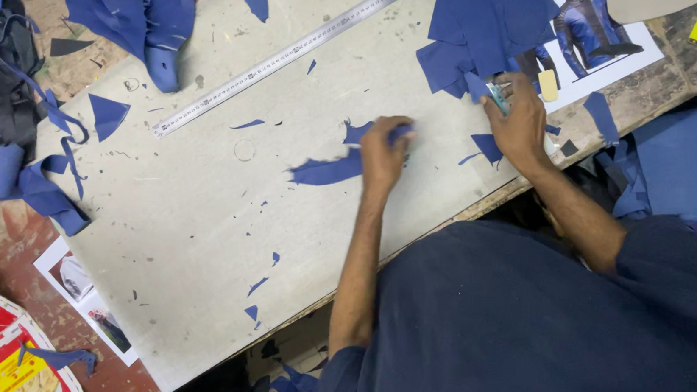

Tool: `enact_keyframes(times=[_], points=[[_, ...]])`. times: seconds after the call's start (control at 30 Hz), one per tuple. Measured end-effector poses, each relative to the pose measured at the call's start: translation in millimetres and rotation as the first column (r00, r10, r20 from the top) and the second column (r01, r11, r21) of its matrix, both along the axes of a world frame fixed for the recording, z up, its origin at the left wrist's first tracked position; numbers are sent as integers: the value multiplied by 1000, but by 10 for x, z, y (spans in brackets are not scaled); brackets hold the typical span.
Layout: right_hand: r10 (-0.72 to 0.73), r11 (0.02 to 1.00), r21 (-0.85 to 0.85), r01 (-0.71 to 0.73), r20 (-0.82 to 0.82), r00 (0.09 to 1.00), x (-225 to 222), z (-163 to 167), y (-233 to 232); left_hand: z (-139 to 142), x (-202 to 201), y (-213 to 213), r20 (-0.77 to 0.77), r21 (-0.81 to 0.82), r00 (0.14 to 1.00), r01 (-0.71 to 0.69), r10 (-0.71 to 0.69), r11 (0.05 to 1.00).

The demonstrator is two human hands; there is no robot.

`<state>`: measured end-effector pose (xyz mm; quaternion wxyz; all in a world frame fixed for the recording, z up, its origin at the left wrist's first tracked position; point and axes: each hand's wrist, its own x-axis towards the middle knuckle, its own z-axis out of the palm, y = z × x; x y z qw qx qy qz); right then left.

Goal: The person cuts blue fabric into strips using a utility knife and a metal ruler on a cluttered workbench. They measure, mark, and cut the material, then fold and stack the resulting pieces.

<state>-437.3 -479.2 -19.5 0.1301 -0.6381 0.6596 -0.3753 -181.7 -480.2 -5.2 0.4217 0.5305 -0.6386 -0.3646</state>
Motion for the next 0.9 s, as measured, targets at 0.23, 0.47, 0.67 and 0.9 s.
enact_keyframes(times=[0.23,0.47,0.67,0.9], points=[[-80,985,158,73,41,996,-98,-44,-283,-14,-1079,-1143,453,-278,881,285,-137,917],[21,972,233,-10,-44,999,-296,178,25,-352,-1453,-1551,616,-258,770,397,-167,881],[265,661,716,-224,58,963,-722,439,749,-434,-1507,-1566,658,-227,740,369,-138,901],[11,745,532,403,-615,789,-1366,525,1548,-264,-982,-1434,-7,-188,889,449,-459,873]])
